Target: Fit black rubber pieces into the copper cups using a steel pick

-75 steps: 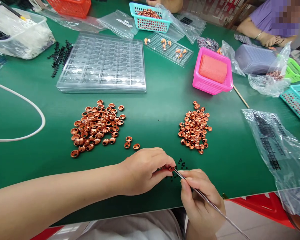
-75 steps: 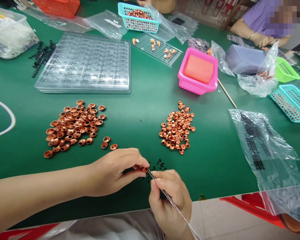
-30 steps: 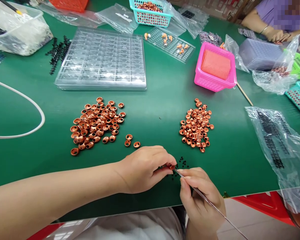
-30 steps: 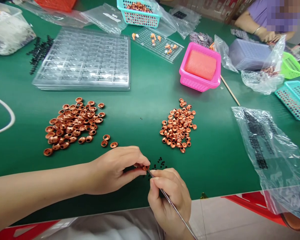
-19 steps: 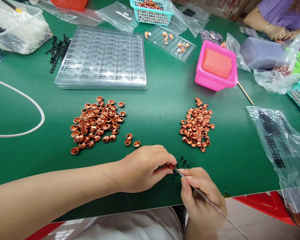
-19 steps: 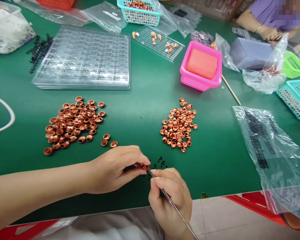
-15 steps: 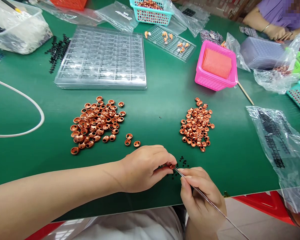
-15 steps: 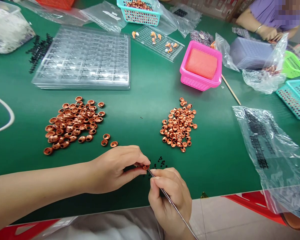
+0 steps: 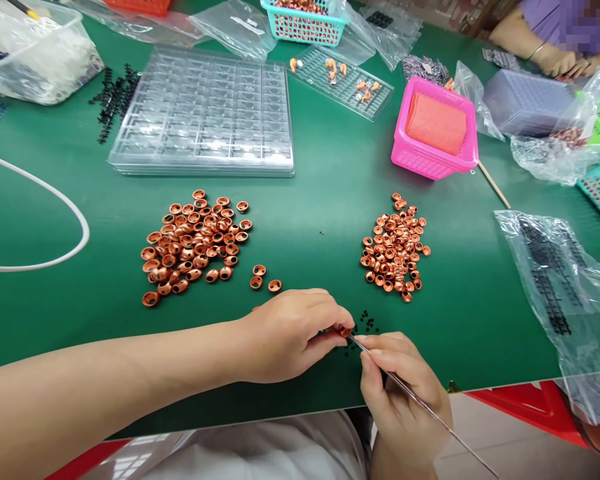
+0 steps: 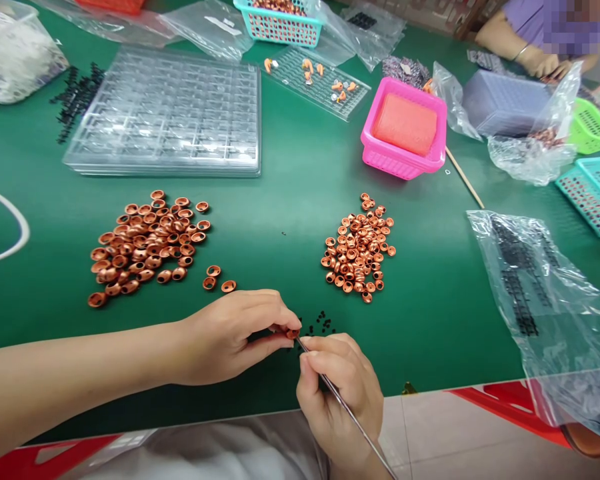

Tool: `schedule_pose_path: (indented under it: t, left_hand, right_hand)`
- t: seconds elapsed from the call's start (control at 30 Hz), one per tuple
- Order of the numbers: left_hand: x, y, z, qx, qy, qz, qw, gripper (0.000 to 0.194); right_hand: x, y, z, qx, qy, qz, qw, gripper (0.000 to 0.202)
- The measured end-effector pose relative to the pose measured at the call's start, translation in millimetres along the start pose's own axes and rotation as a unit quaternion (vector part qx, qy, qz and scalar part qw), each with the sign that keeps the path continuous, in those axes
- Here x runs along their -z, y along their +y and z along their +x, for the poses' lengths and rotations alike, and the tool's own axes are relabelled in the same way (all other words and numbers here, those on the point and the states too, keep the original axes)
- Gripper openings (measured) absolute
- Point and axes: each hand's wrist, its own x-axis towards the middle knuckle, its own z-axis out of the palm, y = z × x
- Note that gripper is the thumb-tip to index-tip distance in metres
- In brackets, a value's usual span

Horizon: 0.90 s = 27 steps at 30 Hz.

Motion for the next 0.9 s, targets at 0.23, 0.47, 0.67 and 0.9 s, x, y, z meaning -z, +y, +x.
schedule_pose_path:
  t: [0.23, 0.47, 0.67, 0.9]
  left_hand:
    - [0.0, -2.2, -0.5, -0.006, 0.001, -0.003, 1.0, 0.011]
    - [0.5, -1.7, -0.7, -0.006, -0.004, -0.007, 1.0, 0.011]
    - [0.0, -2.9, 0.3, -0.015, -0.016, 0.012, 1.0, 0.01]
    - [-1.3, 0.5, -2.4, -0.031, -0.024, 0.061, 0.997, 0.014]
  right_hand:
    - [0.2, 0.1, 0.1, -0.008, -0.003, -0.008, 1.0, 0.033]
    - [-1.0, -1.7, 0.6, -0.016, -0.003, -0.018, 1.0, 0.03]
    - [-0.7, -0.7, 0.3, -0.016, -0.008, -0.008, 1.0, 0.033]
    - [2.0, 1.5, -0.3, 0.005, -0.014, -0.006, 1.0, 0.034]
